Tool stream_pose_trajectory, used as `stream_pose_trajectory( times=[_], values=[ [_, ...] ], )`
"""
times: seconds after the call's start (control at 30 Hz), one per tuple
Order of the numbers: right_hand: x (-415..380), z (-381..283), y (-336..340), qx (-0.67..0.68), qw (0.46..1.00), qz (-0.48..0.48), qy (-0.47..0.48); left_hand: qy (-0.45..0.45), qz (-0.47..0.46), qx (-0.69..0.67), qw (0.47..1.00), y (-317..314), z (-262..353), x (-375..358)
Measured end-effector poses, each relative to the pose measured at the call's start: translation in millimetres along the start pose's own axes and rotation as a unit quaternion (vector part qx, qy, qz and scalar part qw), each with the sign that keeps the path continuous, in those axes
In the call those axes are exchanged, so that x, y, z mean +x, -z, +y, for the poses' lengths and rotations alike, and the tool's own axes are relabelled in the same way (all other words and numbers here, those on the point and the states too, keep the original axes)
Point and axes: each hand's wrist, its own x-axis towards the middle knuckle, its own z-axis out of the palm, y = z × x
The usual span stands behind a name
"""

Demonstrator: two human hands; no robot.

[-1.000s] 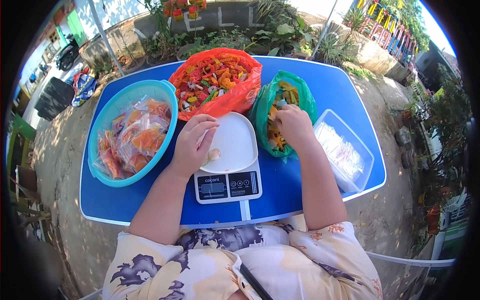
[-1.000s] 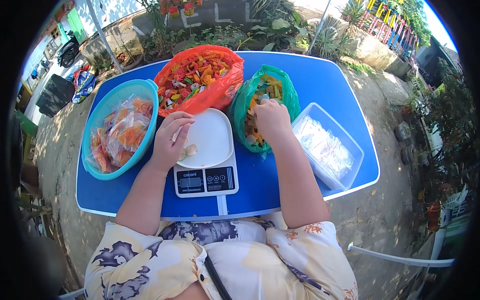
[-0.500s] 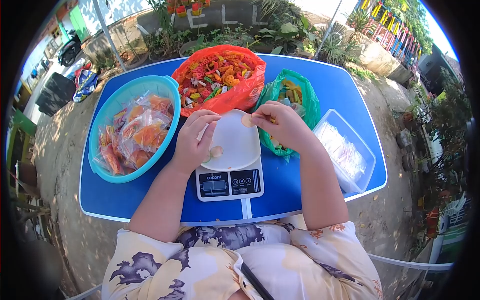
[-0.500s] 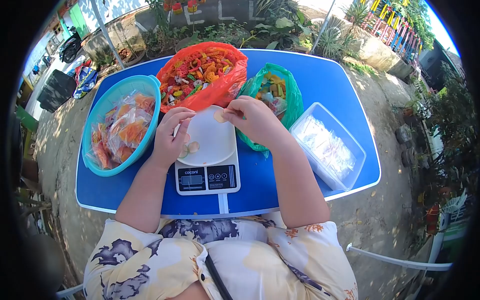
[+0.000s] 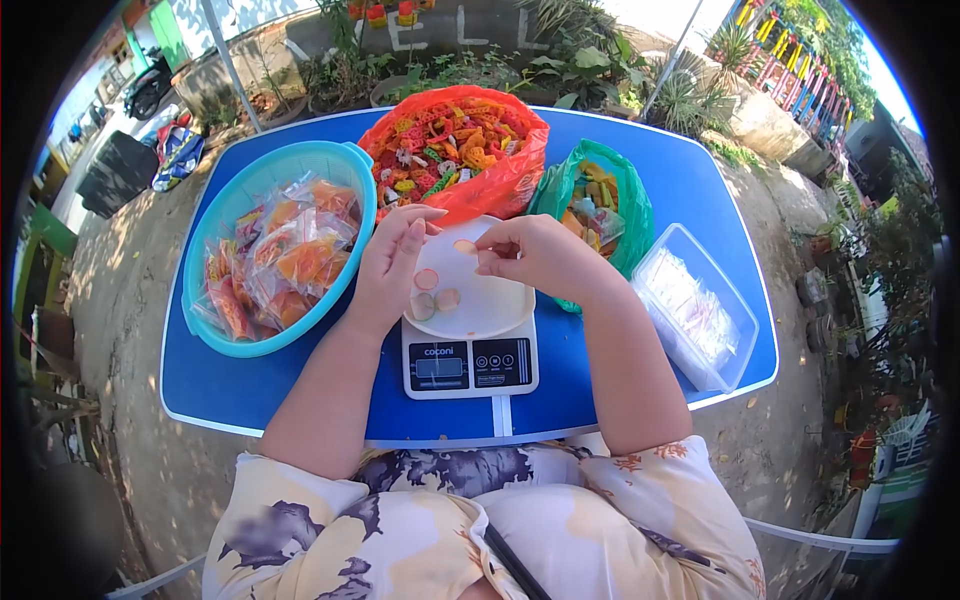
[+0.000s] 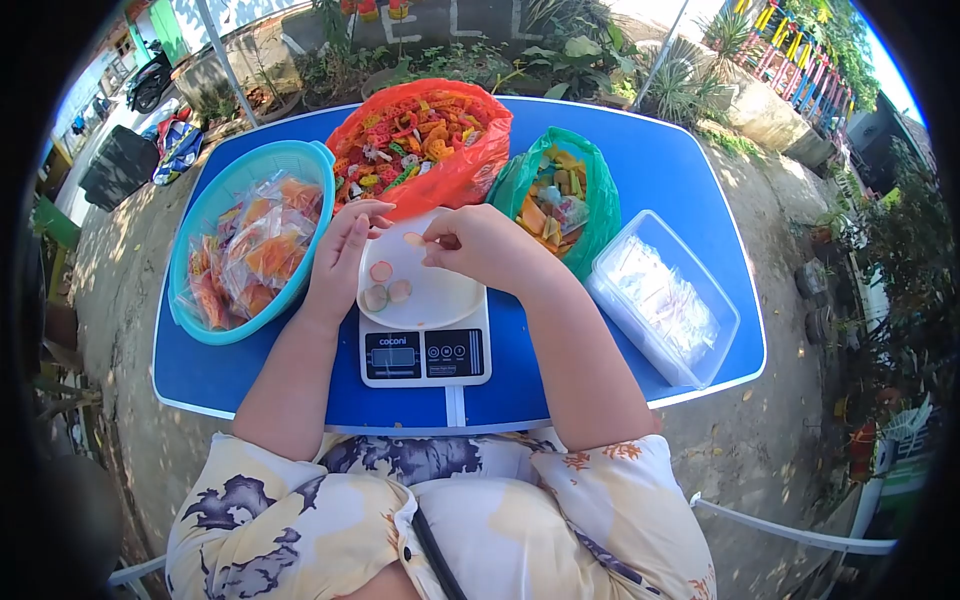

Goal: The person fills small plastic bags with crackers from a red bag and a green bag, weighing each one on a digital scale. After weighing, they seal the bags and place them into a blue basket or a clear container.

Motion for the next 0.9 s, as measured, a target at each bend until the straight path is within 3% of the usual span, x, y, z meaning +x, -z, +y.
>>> stream_pose_trajectory(
  times=[0.23, 0.37, 0.47, 0.63, 0.73, 0.9],
  values=[
    [3, -3, 0, 0.04, 0.996, 0.08, 0.024, -0.001, -0.003, 0.014, 1.0, 0, -3, -1],
    [-7, 6, 20, 0.015, 0.981, 0.192, -0.025, 0.001, -0.003, 0.009, 1.0, -2, -1, -3],
    [-25, 20, 44, -0.02, 0.987, 0.136, -0.089, -0.036, -0.01, 0.064, 0.997, -3, -9, -4],
    [-41, 63, 31, -0.241, 0.967, -0.001, -0.089, -0.054, -0.036, 0.121, 0.991, -6, -1, -5],
    [-43, 79, 10, -0.259, 0.963, 0.031, -0.065, -0.068, -0.034, 0.14, 0.987, -6, 1, -5],
    [-44, 49, 24, -0.071, 0.982, 0.135, -0.115, -0.09, -0.015, 0.164, 0.982, -2, -3, -3]
  ],
)
